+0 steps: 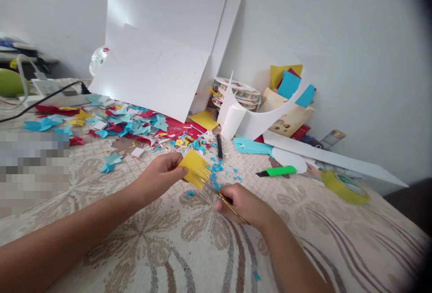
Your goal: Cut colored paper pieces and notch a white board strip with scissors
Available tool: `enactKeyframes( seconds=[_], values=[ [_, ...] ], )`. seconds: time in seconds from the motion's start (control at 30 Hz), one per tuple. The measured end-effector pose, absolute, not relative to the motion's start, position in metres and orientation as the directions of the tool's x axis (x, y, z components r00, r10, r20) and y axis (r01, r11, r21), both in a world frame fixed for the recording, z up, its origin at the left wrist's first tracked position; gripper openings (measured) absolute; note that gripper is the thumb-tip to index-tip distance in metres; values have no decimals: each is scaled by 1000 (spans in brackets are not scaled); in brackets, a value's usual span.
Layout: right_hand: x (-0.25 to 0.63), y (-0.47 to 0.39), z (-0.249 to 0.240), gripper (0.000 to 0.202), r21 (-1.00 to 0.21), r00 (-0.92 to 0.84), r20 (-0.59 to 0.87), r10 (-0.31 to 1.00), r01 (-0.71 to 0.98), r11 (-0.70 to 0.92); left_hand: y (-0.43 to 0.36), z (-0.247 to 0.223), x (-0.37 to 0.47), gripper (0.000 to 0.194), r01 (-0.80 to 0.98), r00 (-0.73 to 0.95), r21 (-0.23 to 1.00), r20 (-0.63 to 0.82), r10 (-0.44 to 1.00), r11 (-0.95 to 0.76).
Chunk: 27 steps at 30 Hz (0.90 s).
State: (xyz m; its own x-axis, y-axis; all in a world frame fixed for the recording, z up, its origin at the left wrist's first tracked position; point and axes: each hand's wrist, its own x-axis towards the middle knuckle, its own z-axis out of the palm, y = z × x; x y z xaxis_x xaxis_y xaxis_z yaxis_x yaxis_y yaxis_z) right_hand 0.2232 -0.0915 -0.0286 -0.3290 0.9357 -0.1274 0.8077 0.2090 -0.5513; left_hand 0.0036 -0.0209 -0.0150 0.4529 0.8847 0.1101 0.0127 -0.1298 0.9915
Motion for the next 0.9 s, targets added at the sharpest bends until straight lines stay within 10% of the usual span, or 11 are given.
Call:
enactKeyframes(
  seconds=[0.9],
  values=[
    [222, -92, -25, 49, -531, -325, -121, 938, 819, 215, -21, -18, 3, 11, 28, 525, 990, 104, 845, -139]
  ],
)
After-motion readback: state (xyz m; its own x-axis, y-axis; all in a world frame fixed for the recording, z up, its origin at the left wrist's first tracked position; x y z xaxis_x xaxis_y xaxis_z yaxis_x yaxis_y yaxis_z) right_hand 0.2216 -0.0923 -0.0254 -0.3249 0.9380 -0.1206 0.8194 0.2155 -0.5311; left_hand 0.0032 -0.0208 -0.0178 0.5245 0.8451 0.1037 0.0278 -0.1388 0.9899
